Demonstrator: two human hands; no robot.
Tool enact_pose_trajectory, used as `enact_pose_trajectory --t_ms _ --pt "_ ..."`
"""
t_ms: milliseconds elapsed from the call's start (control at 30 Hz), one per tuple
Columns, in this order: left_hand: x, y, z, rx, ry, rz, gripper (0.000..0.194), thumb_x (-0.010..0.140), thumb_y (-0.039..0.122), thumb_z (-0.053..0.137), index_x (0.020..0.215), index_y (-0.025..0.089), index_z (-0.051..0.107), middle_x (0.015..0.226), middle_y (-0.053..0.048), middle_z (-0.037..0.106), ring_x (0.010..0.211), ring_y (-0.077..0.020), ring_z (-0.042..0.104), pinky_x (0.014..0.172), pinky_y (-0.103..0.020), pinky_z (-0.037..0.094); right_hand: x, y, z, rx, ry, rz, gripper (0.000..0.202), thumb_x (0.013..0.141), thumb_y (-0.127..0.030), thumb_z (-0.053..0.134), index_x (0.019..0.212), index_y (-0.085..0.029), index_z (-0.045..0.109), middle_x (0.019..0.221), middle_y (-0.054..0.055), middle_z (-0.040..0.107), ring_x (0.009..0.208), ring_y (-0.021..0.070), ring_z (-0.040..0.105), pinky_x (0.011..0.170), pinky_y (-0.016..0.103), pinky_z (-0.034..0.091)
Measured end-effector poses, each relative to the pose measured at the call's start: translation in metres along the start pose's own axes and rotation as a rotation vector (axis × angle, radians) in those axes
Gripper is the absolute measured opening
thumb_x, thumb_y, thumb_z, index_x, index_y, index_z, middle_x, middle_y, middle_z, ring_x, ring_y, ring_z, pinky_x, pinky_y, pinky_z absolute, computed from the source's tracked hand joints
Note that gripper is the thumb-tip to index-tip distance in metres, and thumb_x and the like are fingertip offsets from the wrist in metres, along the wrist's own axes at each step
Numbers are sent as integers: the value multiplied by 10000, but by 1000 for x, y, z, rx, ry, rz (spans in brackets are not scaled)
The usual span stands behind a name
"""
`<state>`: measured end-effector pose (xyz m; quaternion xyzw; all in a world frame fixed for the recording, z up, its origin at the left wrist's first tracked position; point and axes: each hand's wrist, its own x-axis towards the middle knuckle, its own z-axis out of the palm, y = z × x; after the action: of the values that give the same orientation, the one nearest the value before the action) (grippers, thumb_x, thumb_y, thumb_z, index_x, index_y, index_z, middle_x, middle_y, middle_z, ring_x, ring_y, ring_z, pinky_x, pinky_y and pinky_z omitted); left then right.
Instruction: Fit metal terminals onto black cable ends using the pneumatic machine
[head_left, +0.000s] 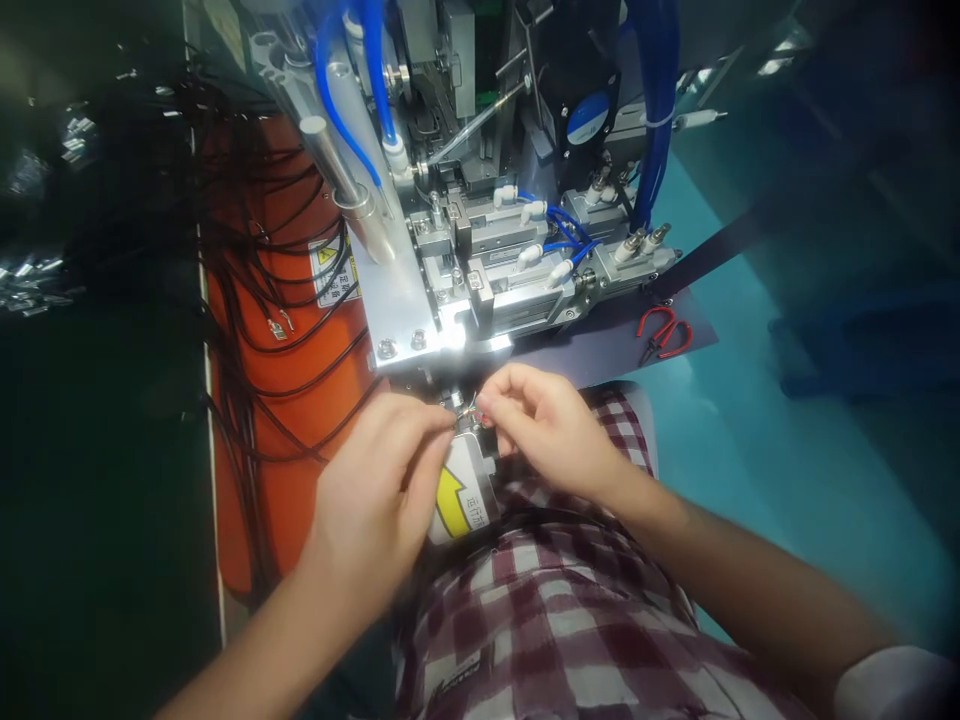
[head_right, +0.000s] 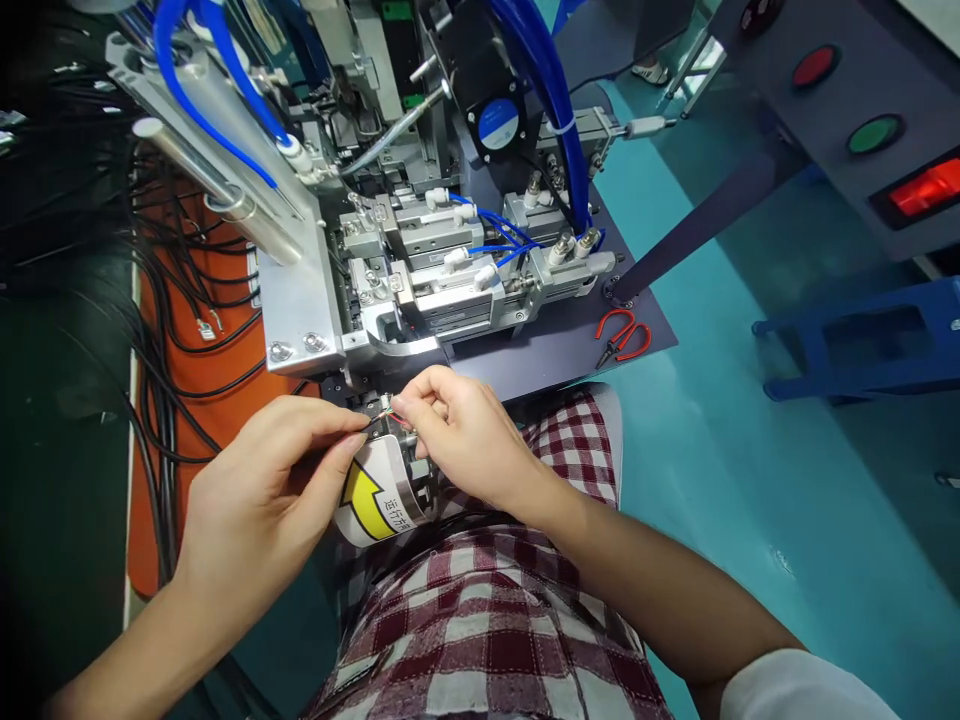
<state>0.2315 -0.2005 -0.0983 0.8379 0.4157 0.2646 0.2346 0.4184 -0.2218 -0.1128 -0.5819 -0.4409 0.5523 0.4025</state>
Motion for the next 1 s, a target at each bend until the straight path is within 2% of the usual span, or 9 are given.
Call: enact_pose_trajectory --t_ms 100,200,533,1000 --pt "5 -12 -1 148 -41 174 164 956 110 523 1073 162 625 963 -40 625 856 -129 615 753 -213 490 9 3 0 22 -16 70 212 916 -329 603 773 -175 576 580 -64 531 492 87 514 516 223 413" --pt "7 -23 -4 242 -85 229 227 961 100 495 1125 159 639 944 -40 616 805 -129 618 673 -216 477 14 4 4 32 -31 102 216 904 -341 617 773 -172 587 555 -71 501 496 88 492 529 231 395" --pt "9 -34 -3 334 -94 305 287 962 119 460 1135 129 689 865 -60 606 720 -164 610 571 -253 450 21 -4 8 83 -27 223 212 900 -268 625 726 -154 583 542 -78 447 497 77 388 496 228 299" --pt "6 -38 -1 348 -95 277 322 942 130 459 1175 189 673 855 -44 590 676 -145 583 540 -232 433 22 -2 8 110 -46 253 211 916 -255 607 730 -160 576 502 -75 522 484 78 480 549 215 396"
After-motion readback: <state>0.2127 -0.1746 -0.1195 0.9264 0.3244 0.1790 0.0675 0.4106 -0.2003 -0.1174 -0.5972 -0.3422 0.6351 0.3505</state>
